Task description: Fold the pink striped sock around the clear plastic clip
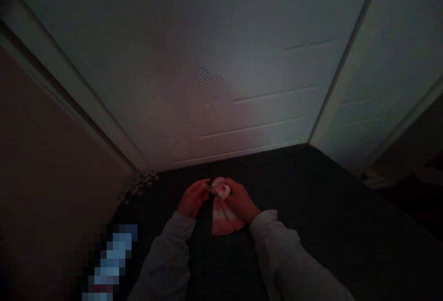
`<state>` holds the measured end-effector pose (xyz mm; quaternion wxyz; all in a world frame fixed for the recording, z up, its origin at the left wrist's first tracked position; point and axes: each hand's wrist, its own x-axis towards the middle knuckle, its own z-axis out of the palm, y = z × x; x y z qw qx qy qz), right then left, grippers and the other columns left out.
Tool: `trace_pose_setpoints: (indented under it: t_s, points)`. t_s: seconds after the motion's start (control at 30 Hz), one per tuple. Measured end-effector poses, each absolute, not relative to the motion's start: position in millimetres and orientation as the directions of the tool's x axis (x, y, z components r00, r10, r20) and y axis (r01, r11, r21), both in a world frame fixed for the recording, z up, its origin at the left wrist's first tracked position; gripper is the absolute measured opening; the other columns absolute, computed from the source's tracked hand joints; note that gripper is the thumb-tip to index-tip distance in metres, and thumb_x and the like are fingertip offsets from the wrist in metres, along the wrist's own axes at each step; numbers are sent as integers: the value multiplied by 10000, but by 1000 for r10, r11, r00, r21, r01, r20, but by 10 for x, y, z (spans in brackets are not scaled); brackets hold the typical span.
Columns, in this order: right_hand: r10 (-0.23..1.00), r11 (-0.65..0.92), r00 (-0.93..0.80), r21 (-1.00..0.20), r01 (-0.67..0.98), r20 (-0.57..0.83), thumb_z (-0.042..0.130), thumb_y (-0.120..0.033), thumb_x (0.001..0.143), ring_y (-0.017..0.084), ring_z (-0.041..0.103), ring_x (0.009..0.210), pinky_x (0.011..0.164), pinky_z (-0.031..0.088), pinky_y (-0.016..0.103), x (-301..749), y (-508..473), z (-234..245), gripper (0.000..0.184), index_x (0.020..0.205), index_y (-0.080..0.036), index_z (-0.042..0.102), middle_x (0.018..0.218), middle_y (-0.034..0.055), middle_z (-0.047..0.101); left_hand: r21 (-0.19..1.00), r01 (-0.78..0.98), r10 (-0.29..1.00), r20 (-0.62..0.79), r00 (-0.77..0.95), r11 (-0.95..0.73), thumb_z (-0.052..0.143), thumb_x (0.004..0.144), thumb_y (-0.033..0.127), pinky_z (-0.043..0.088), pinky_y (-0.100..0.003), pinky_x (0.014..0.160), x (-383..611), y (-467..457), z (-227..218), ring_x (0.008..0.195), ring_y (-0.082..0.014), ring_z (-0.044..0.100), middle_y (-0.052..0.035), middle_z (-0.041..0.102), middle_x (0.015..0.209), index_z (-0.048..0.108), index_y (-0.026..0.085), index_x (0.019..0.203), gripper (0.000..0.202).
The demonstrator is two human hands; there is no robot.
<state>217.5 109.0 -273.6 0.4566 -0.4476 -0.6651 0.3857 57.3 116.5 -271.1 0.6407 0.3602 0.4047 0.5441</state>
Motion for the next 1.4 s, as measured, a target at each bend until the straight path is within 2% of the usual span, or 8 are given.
trace_pose_setpoints:
  t_s: [0.23, 0.53, 0.73, 0.83, 1.07, 1.27, 1.4]
  points:
    - [941, 317, -200, -917, 242, 272, 500, -213, 756, 140, 553, 683, 625, 421, 246, 2179, 1111, -2737, 83, 751, -175, 573, 738, 5, 609, 903, -407, 990, -124, 69, 141, 702, 583, 305, 317, -221, 494, 581, 1175, -2741, 485, -70, 461, -18, 600, 596, 649, 102, 847, 338]
    - [903, 346, -323, -926, 151, 284, 519, -229, 754, 197, 576, 920, 830, 418, 330, 2206, 1095, -2625, 230, 947, -186, 635, 973, 58, 651, 857, -490, 986, -155, 55, 162, 721, 571, 314, 344, -208, 496, 554, 1202, -2748, 481, -61, 474, -2, 595, 591, 634, 111, 827, 338]
    - [938, 283, -258, -940, 193, 230, 512, -241, 754, 192, 593, 840, 763, 439, 314, 2200, 1116, -2679, 200, 885, -169, 644, 906, 60, 664, 865, -479, 988, -141, 59, 152, 734, 557, 309, 348, -207, 501, 559, 1194, -2755, 485, -60, 473, -8, 604, 596, 638, 112, 817, 340]
    - [949, 265, -229, -939, 220, 214, 515, -277, 756, 173, 588, 750, 681, 443, 279, 2201, 1121, -2703, 176, 815, -165, 638, 819, 43, 658, 874, -464, 989, -125, 74, 145, 736, 558, 301, 348, -215, 505, 565, 1183, -2749, 494, -64, 473, -11, 603, 604, 641, 114, 833, 346]
    - [962, 262, -157, -918, 299, 224, 528, -322, 738, 128, 517, 605, 551, 385, 224, 2193, 1108, -2701, 172, 674, -168, 570, 642, -13, 585, 893, -431, 991, -95, 92, 126, 735, 561, 300, 337, -220, 502, 579, 1168, -2738, 492, -68, 472, -1, 588, 589, 638, 114, 844, 352]
    - [963, 269, -107, -892, 363, 247, 524, -323, 737, 116, 471, 554, 506, 344, 216, 2182, 1077, -2693, 181, 627, -180, 514, 573, -39, 520, 902, -417, 992, -74, 103, 111, 724, 578, 306, 337, -229, 505, 575, 1173, -2750, 505, -76, 479, -11, 597, 628, 639, 118, 865, 353]
    - [954, 298, -129, -865, 404, 269, 508, -326, 758, 119, 481, 554, 510, 348, 223, 2193, 1071, -2707, 175, 651, -188, 506, 587, -34, 529, 898, -424, 990, -69, 120, 114, 723, 580, 295, 339, -234, 516, 569, 1167, -2740, 519, -79, 482, -13, 598, 644, 639, 123, 875, 351]
